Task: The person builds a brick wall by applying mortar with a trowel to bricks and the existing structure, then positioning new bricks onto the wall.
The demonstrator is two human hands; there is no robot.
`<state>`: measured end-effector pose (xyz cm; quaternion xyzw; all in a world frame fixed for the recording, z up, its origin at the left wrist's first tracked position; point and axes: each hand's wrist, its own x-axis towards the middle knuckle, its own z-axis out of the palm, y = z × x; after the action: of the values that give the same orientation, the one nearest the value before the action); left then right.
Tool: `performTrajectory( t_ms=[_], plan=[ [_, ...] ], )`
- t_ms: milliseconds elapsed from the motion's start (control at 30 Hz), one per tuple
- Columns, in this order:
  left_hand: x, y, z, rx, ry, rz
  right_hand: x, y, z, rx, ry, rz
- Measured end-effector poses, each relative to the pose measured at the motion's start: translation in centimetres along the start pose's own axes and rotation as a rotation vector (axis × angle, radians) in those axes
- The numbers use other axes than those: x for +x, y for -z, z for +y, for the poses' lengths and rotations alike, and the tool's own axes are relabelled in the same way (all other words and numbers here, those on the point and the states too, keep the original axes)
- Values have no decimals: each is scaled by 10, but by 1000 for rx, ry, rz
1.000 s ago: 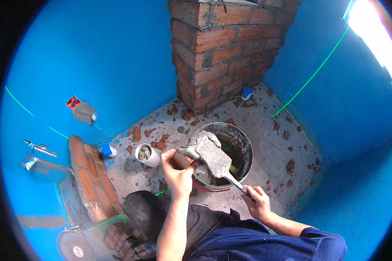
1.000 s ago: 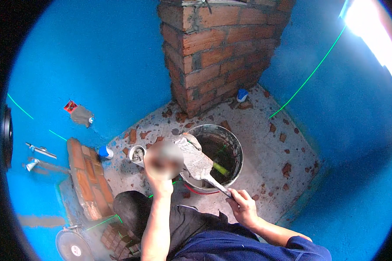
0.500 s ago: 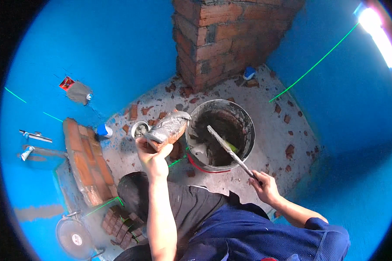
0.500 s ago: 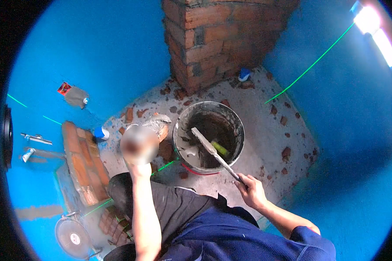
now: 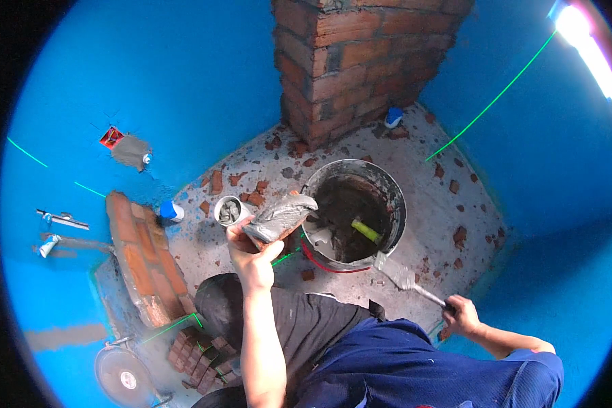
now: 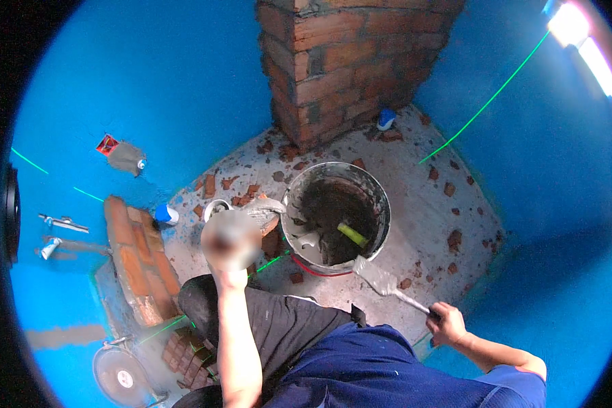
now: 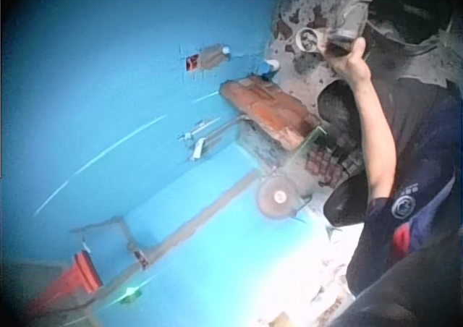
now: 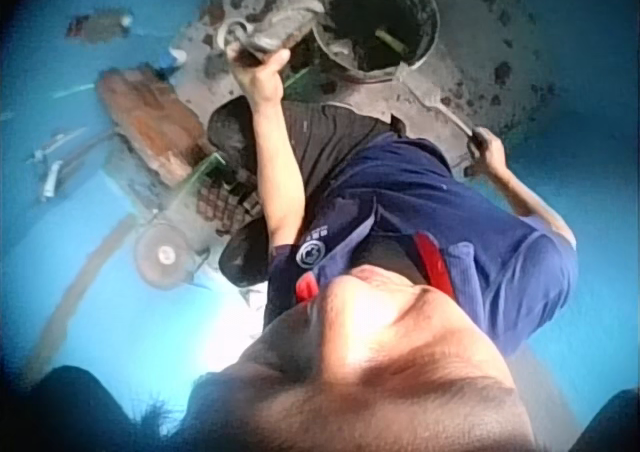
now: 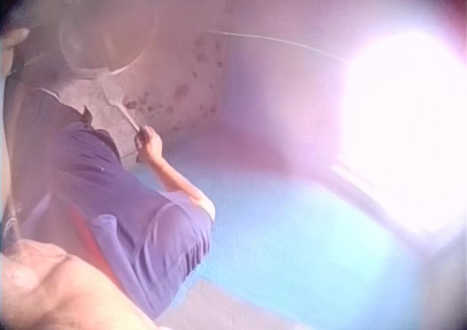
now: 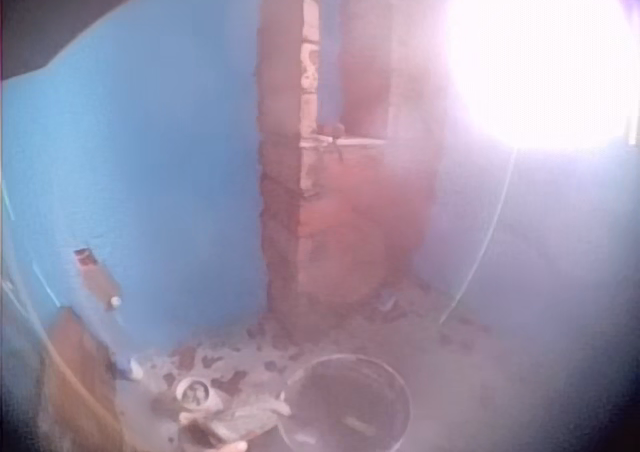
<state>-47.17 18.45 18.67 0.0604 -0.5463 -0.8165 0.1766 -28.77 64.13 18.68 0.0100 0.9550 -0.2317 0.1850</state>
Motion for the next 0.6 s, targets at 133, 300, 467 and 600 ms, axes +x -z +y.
performTrajectory(
  t_ms=[133,300,467,600],
  plan=[
    [-5,3,-9,-1,45,18,46,19,-66,178,195,174],
    [-7,-7,-6,18,60,-10,86,10,-132,351,230,222],
    [-5,-7,-9,56,26,41,84,-7,-113,247,241,157],
    [-4,4,-11,-45,83,69,72,-10,-92,280,96,86]
  ],
)
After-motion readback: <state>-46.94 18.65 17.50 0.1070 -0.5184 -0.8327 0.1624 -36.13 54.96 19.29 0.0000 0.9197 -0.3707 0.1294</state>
